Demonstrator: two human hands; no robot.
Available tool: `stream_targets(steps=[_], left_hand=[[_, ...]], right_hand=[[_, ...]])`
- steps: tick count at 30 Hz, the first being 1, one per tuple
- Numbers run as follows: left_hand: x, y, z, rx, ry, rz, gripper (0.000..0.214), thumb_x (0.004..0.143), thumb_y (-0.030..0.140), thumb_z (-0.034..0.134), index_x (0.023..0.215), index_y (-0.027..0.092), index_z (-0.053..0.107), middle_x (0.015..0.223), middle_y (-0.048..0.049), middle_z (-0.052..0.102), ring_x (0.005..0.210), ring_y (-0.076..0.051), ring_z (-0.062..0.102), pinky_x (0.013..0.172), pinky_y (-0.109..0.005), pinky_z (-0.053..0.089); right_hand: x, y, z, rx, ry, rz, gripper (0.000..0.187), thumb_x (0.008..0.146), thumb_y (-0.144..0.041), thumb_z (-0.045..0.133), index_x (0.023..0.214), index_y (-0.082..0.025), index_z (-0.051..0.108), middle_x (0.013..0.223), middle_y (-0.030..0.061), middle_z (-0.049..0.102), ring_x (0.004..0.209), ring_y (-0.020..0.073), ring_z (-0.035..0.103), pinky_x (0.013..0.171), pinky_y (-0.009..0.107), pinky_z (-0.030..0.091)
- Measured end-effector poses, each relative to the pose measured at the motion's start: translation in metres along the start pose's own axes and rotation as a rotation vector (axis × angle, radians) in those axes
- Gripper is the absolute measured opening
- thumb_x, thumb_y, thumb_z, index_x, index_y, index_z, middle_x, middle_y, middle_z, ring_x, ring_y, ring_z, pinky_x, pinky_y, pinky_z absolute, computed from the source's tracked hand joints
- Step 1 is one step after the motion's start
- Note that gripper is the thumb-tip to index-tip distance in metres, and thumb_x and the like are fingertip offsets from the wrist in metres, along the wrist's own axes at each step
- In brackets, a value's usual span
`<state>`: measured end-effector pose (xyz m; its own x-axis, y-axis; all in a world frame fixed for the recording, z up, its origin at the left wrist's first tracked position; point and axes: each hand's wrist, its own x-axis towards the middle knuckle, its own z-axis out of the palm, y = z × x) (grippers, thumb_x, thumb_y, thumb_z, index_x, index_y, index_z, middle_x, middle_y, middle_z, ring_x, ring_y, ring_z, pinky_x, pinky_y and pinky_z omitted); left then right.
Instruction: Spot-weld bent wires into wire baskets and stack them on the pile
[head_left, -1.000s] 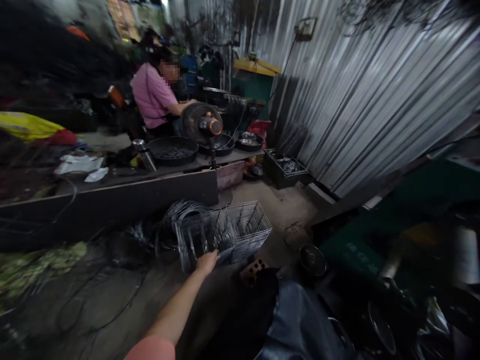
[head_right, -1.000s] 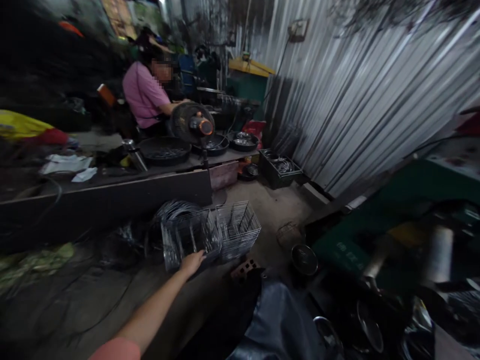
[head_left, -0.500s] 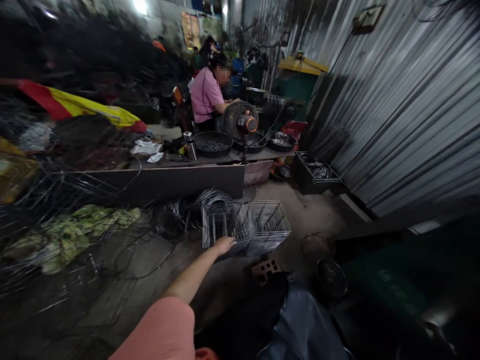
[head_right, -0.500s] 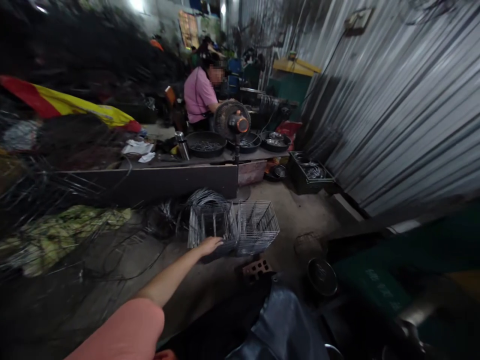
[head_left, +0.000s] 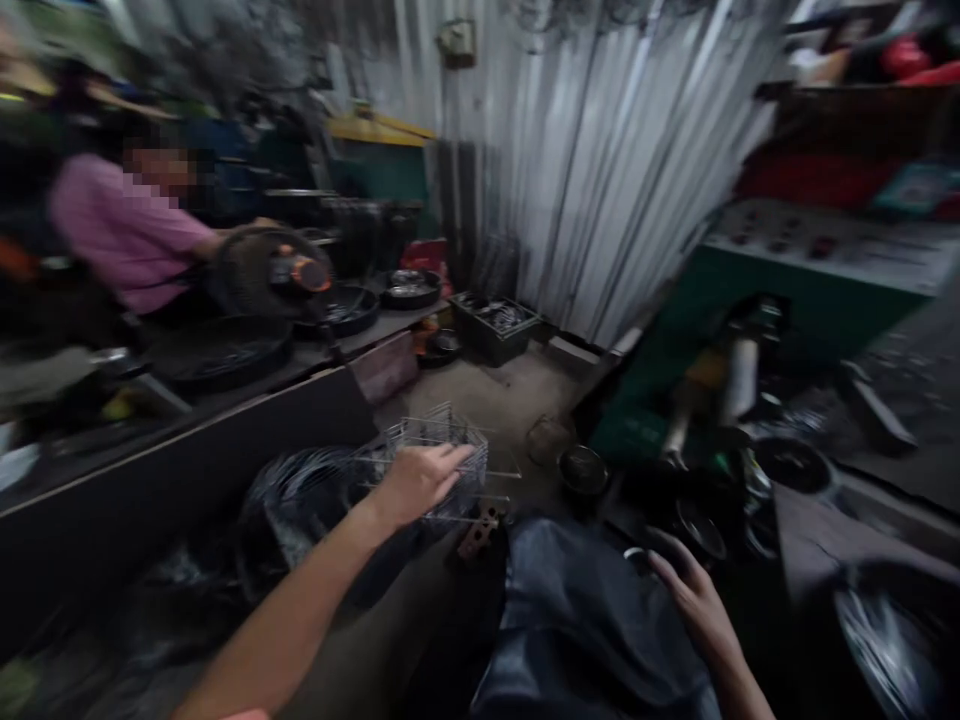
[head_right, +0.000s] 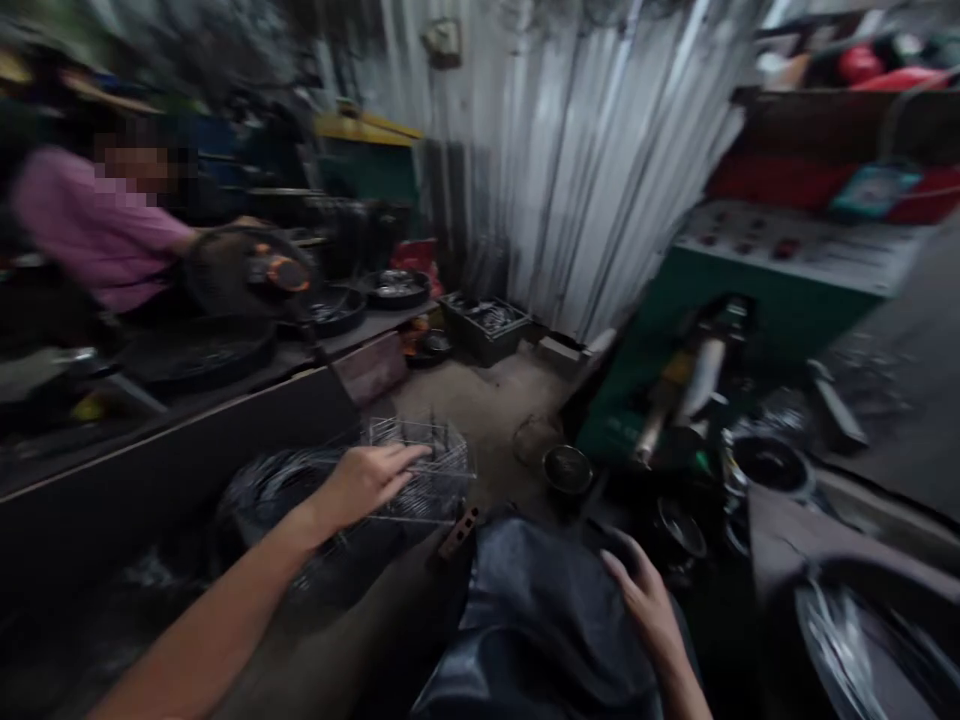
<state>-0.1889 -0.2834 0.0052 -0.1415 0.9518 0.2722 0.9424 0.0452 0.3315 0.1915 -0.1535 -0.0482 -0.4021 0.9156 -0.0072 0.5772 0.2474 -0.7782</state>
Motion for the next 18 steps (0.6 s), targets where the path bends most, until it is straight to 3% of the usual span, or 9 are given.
stream_targets(steps=[3, 6, 8, 11, 13, 15, 16, 18], left_hand=[[0.036, 0.074, 0.019, -0.070, -0.127, 0.319, 0.032, 0.082, 0.026, 0.046, 0.111, 0.026, 0.059, 0.082, -0.0063, 0.063, 0.074, -0.020, 0.060, 0.074, -0.031, 0.043], [0.059, 0.132, 0.038, -0.175, -0.183, 0.542, 0.032, 0.084, 0.023, 0.043, 0.113, 0.024, 0.058, 0.080, -0.0059, 0.061, 0.077, -0.019, 0.059, 0.079, -0.034, 0.043], [0.069, 0.156, 0.044, -0.261, -0.177, 0.629, 0.034, 0.083, 0.023, 0.047, 0.115, 0.025, 0.056, 0.088, -0.0067, 0.062, 0.087, -0.021, 0.058, 0.088, -0.039, 0.040], [0.076, 0.170, 0.047, -0.442, -0.084, 0.661, 0.043, 0.075, 0.028, 0.061, 0.118, 0.029, 0.054, 0.111, -0.0066, 0.060, 0.107, -0.025, 0.052, 0.102, -0.050, 0.026], [0.075, 0.167, 0.054, -0.604, 0.073, 0.531, 0.045, 0.071, 0.033, 0.066, 0.115, 0.028, 0.056, 0.114, -0.0054, 0.060, 0.110, -0.025, 0.051, 0.103, -0.051, 0.023], [0.071, 0.162, 0.069, -0.785, 0.249, 0.237, 0.039, 0.073, 0.036, 0.064, 0.109, 0.024, 0.057, 0.105, -0.0059, 0.063, 0.103, -0.024, 0.056, 0.098, -0.047, 0.034], [0.069, 0.161, 0.080, -0.870, 0.290, 0.072, 0.036, 0.074, 0.037, 0.062, 0.106, 0.022, 0.058, 0.102, -0.0065, 0.063, 0.099, -0.023, 0.057, 0.094, -0.045, 0.038], [0.063, 0.163, 0.102, -1.017, 0.225, -0.146, 0.038, 0.075, 0.040, 0.060, 0.106, 0.018, 0.056, 0.102, -0.0087, 0.063, 0.098, -0.022, 0.058, 0.091, -0.040, 0.042]], right_hand=[[-0.001, -0.057, -0.012, 0.010, -0.138, -0.217, 0.051, 0.076, -0.051, 0.053, 0.117, -0.021, 0.057, 0.120, 0.0107, 0.057, 0.114, 0.0273, 0.050, 0.099, 0.042, 0.038], [-0.012, -0.087, -0.017, -0.008, -0.343, -0.254, 0.042, 0.079, -0.049, 0.053, 0.108, -0.021, 0.062, 0.110, 0.0086, 0.062, 0.103, 0.0249, 0.055, 0.092, 0.037, 0.042], [-0.021, -0.083, -0.017, 0.031, -0.380, -0.155, 0.041, 0.083, -0.051, 0.047, 0.102, -0.019, 0.063, 0.097, 0.0072, 0.065, 0.091, 0.0234, 0.059, 0.084, 0.035, 0.045], [-0.032, -0.054, -0.019, 0.189, -0.230, -0.002, 0.041, 0.084, -0.051, 0.043, 0.095, -0.017, 0.063, 0.090, 0.0057, 0.066, 0.085, 0.0214, 0.060, 0.080, 0.033, 0.046], [-0.036, -0.033, -0.021, 0.327, -0.098, 0.068, 0.040, 0.083, -0.051, 0.044, 0.092, -0.016, 0.062, 0.089, 0.0053, 0.066, 0.083, 0.0200, 0.060, 0.078, 0.032, 0.047], [-0.039, -0.019, -0.022, 0.456, -0.013, 0.104, 0.040, 0.083, -0.052, 0.045, 0.090, -0.016, 0.061, 0.084, 0.0049, 0.065, 0.078, 0.0181, 0.060, 0.073, 0.031, 0.047], [-0.039, -0.015, -0.020, 0.506, 0.018, 0.105, 0.040, 0.082, -0.052, 0.045, 0.090, -0.016, 0.061, 0.081, 0.0045, 0.065, 0.074, 0.0171, 0.060, 0.071, 0.030, 0.048], [-0.040, -0.012, -0.013, 0.573, 0.067, 0.083, 0.040, 0.081, -0.052, 0.047, 0.091, -0.016, 0.061, 0.077, 0.0035, 0.064, 0.070, 0.0154, 0.059, 0.070, 0.029, 0.048]])
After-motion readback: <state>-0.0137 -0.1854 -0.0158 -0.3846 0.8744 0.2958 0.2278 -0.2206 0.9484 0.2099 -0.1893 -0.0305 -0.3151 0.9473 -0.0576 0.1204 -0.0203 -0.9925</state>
